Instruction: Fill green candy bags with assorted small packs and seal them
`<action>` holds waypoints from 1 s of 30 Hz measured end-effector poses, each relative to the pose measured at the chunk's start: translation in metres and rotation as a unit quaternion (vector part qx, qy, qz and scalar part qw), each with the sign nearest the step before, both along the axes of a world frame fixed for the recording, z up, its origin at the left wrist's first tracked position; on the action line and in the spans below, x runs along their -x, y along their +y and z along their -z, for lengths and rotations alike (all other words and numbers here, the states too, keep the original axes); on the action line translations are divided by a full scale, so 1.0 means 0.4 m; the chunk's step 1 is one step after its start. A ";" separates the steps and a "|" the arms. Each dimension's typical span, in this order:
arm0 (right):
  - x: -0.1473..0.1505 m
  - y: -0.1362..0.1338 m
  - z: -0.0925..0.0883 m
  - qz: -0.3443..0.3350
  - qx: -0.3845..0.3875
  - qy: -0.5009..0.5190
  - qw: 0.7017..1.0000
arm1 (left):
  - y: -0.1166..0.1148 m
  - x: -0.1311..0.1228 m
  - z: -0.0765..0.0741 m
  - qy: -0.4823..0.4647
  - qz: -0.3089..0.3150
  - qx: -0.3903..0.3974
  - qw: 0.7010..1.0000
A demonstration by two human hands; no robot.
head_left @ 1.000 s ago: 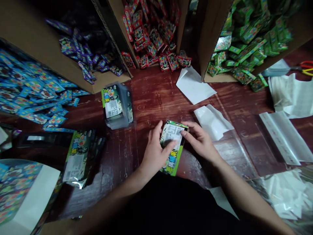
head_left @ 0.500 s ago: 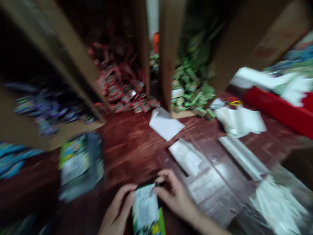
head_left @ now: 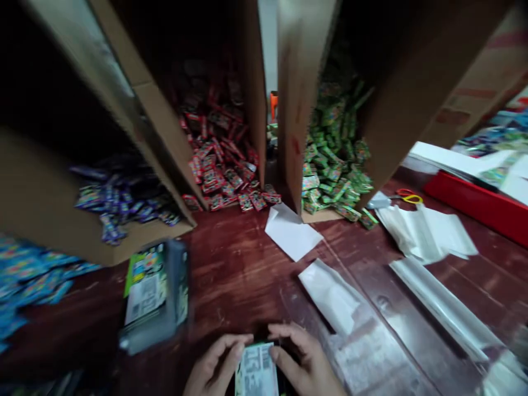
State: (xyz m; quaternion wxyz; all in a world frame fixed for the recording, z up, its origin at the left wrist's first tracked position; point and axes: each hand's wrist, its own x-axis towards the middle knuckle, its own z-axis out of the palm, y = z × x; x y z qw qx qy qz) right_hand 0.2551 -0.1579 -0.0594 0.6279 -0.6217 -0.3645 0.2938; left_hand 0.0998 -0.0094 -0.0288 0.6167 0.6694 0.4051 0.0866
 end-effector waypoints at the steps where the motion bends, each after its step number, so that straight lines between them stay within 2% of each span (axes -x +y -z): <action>1: 0.000 0.002 -0.012 -0.026 0.010 -0.002 1.000 | -0.004 0.007 -0.012 0.001 0.009 0.002 1.000; 4: 0.003 0.013 -0.052 -0.068 0.068 0.000 0.995 | -0.011 0.020 -0.046 0.003 0.031 -0.015 0.999; 8: 0.015 0.035 -0.086 -0.044 0.161 0.013 0.986 | -0.001 0.026 -0.062 -0.009 0.048 -0.019 0.999; 12: 0.010 0.061 -0.121 -0.073 0.181 0.052 0.979 | 0.029 0.027 -0.067 0.028 0.049 -0.017 0.998; 15: -0.006 0.063 -0.134 -0.075 0.187 0.065 0.977 | 0.038 0.025 -0.063 0.003 0.073 0.027 0.997; 17: -0.018 0.060 -0.133 -0.085 0.190 0.082 0.975 | 0.038 0.026 -0.055 -0.013 0.067 0.075 0.995; 20: -0.042 0.055 -0.126 -0.135 0.198 0.093 0.966 | 0.041 0.028 -0.044 -0.031 0.041 0.135 0.989; 22: -0.056 0.048 -0.128 -0.164 0.207 0.076 0.962 | 0.043 0.032 -0.046 -0.048 0.051 0.143 0.987; 27: -0.052 0.009 -0.154 -0.198 0.184 0.006 0.963 | 0.043 0.050 -0.058 -0.064 0.114 0.089 0.987; 30: -0.034 -0.023 -0.164 -0.193 0.159 -0.078 0.965 | 0.052 0.057 -0.037 -0.061 0.143 0.019 0.988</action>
